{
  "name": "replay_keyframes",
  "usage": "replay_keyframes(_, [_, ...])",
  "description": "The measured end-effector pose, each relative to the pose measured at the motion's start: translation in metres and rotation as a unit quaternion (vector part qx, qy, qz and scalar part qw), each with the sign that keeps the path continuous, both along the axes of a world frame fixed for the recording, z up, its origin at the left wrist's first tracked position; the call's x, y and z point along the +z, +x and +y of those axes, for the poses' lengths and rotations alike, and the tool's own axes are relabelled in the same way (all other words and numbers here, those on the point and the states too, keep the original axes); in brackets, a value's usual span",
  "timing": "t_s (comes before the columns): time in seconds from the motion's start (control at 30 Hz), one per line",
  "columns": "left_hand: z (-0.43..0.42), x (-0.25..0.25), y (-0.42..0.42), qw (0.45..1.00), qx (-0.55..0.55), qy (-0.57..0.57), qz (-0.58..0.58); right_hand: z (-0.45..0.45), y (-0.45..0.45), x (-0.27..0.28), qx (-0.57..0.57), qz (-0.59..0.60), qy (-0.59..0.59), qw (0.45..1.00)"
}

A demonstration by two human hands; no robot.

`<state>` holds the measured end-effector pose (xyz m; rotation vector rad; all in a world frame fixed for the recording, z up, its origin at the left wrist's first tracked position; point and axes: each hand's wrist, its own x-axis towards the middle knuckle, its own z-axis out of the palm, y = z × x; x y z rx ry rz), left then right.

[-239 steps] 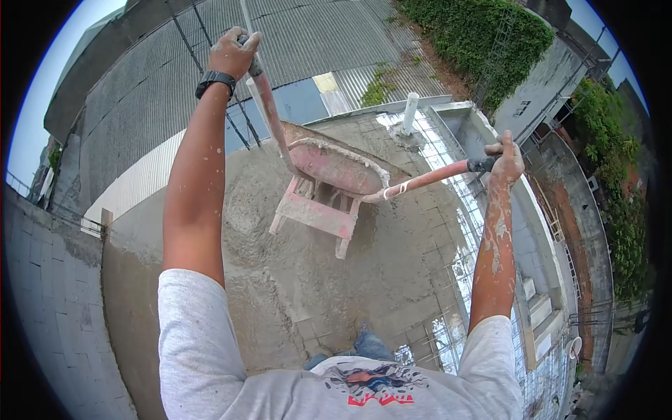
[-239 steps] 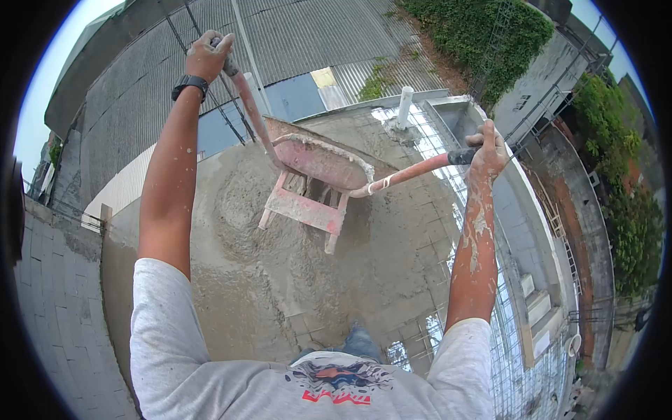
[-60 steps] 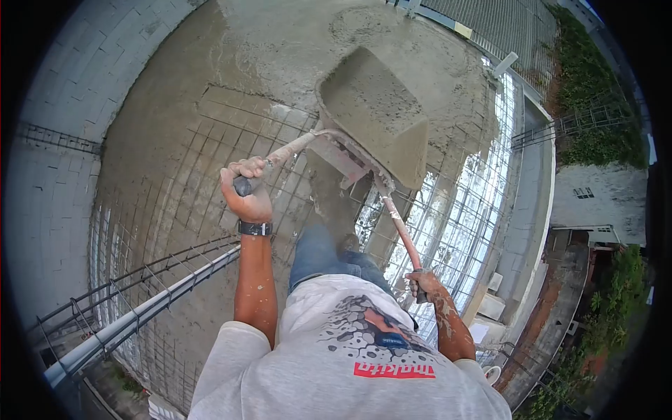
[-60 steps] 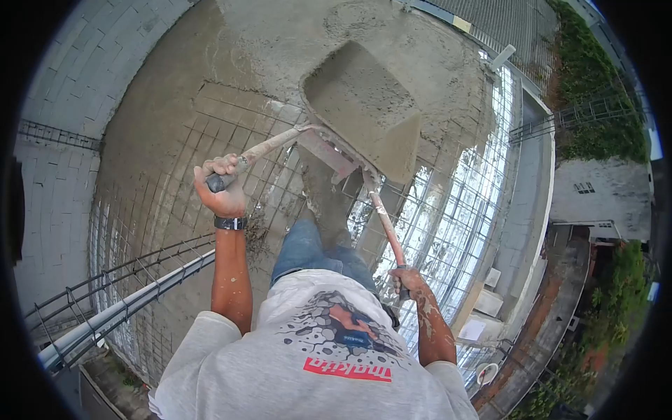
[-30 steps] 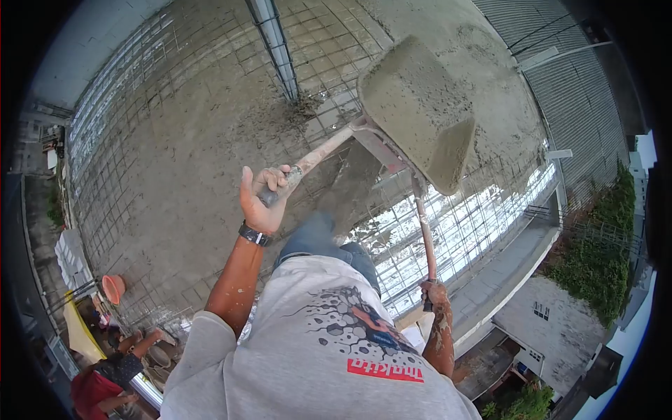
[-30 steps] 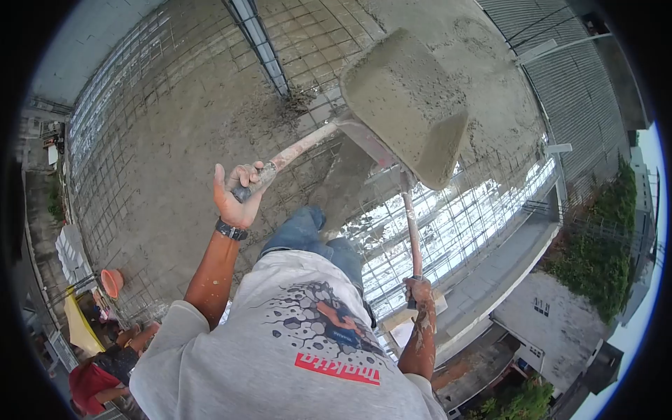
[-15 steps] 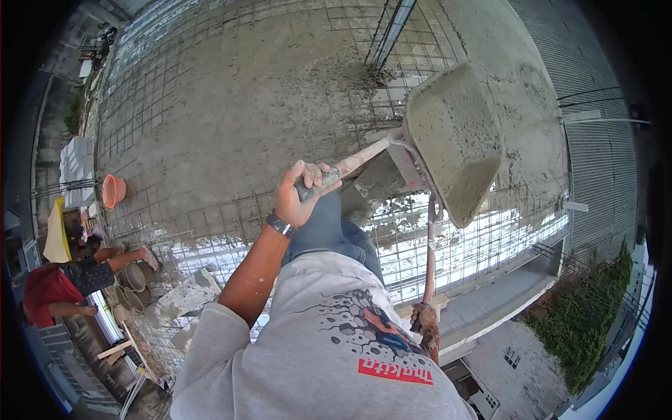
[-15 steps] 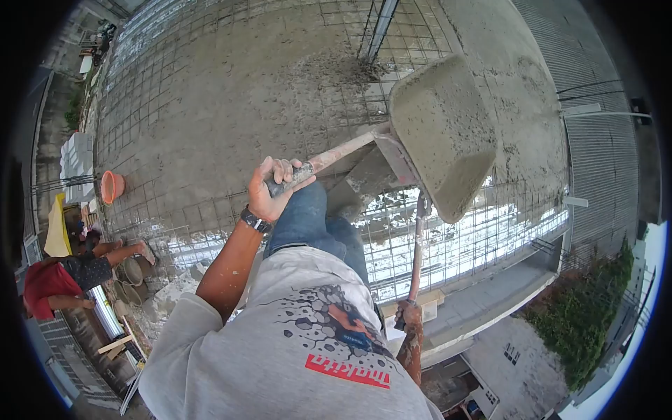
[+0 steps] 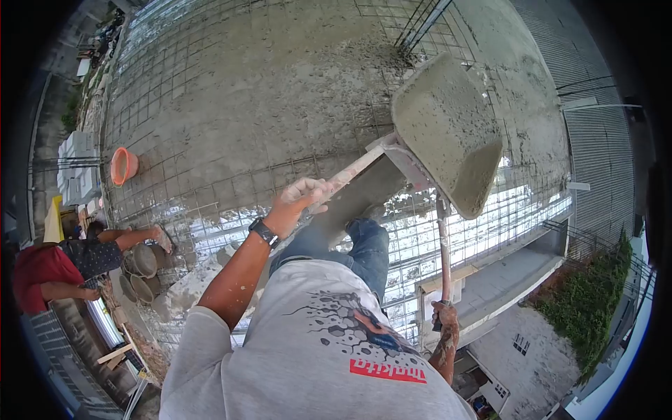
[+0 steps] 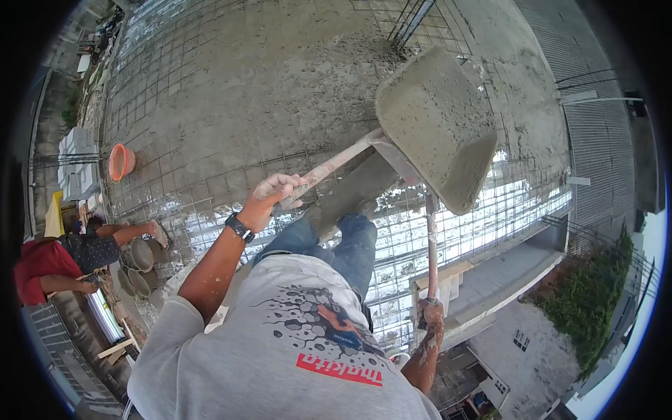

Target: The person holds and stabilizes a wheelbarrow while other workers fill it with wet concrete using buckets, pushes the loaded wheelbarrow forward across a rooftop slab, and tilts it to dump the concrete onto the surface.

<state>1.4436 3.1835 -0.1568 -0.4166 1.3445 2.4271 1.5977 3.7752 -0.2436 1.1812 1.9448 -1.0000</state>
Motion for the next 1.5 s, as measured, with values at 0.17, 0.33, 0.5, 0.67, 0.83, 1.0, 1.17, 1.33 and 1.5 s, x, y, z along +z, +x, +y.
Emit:
replay_keyframes(0.17, [-0.045, -0.005, 0.130, 0.989, -0.036, 0.033, -0.143, -0.065, 0.055, 0.098, 0.001, 0.002, 0.021, 1.000])
replay_keyframes(0.33, [-0.091, -0.044, 0.253, 0.962, -0.107, -0.085, -0.238, -0.113, 0.146, 0.074, 0.045, -0.002, 0.030, 0.999])
replay_keyframes(0.5, [-0.151, -0.072, 0.340, 0.958, -0.138, -0.101, -0.229, -0.142, 0.263, 0.023, 0.025, -0.022, 0.041, 0.999])
replay_keyframes(0.67, [-0.219, -0.060, 0.387, 0.957, -0.183, -0.146, -0.172, -0.216, 0.366, 0.025, 0.032, -0.031, 0.031, 0.999])
replay_keyframes(0.83, [-0.282, -0.047, 0.472, 0.956, -0.202, -0.139, -0.161, -0.298, 0.492, 0.005, -0.070, -0.030, -0.045, 0.996])
replay_keyframes(1.0, [-0.362, -0.055, 0.572, 0.941, -0.228, -0.189, -0.162, -0.401, 0.638, -0.028, -0.095, -0.006, -0.041, 0.995])
replay_keyframes(1.17, [-0.462, -0.053, 0.671, 0.939, -0.251, -0.194, -0.134, -0.487, 0.787, -0.081, -0.167, -0.025, -0.126, 0.977])
replay_keyframes(1.33, [-0.528, -0.039, 0.778, 0.922, -0.257, -0.254, -0.140, -0.566, 0.900, -0.069, -0.133, -0.048, -0.088, 0.986])
replay_keyframes(1.5, [-0.582, -0.049, 0.892, 0.908, -0.241, -0.298, -0.168, -0.599, 1.019, -0.114, -0.062, -0.056, -0.058, 0.995])
